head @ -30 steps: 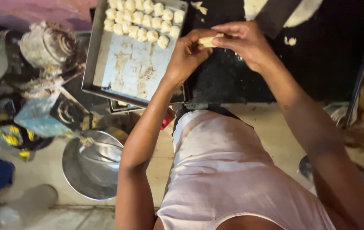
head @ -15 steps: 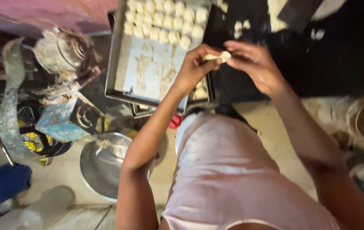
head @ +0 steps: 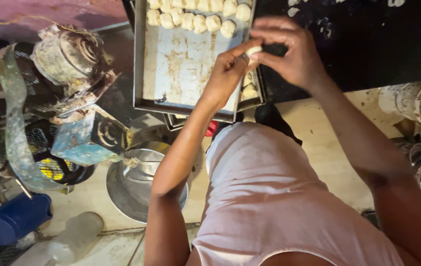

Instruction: The person prepares pieces of dough by hand, cutting portions from a larger strip using a scraper and placing the formed dough balls into a metal tray.

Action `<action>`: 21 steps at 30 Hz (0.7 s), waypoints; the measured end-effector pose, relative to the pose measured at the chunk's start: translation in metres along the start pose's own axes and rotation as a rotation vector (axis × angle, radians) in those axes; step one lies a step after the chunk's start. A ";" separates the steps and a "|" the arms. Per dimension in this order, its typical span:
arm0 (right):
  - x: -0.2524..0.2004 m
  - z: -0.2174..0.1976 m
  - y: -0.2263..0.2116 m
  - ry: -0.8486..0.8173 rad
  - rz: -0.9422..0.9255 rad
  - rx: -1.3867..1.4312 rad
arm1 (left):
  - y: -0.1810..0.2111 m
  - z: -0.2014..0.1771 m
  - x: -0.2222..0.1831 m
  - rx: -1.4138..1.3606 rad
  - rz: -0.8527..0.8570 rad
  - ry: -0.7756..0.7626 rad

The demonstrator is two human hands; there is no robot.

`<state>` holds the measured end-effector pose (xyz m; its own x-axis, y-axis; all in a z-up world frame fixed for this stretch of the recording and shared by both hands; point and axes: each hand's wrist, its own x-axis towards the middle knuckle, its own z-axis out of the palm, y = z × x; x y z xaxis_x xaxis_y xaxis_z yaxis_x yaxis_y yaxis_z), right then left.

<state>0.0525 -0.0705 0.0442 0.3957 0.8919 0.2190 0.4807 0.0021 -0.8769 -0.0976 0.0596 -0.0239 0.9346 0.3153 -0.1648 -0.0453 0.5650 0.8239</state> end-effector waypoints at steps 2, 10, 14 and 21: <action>-0.004 0.003 -0.012 0.027 0.042 -0.008 | 0.010 -0.016 0.003 0.363 0.214 0.077; 0.027 0.034 0.028 0.287 -0.248 -0.355 | 0.011 -0.063 0.039 1.747 0.259 0.251; 0.001 0.031 0.064 0.345 -0.182 -0.612 | -0.006 -0.066 0.035 1.743 0.429 0.227; -0.083 -0.048 0.234 0.438 0.235 -0.288 | -0.010 -0.028 0.048 1.790 0.172 0.105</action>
<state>0.1694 -0.1659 -0.1590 0.7756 0.5827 0.2426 0.5097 -0.3516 -0.7852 -0.0624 0.0905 -0.0549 0.9341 0.3571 0.0057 0.3331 -0.8768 0.3468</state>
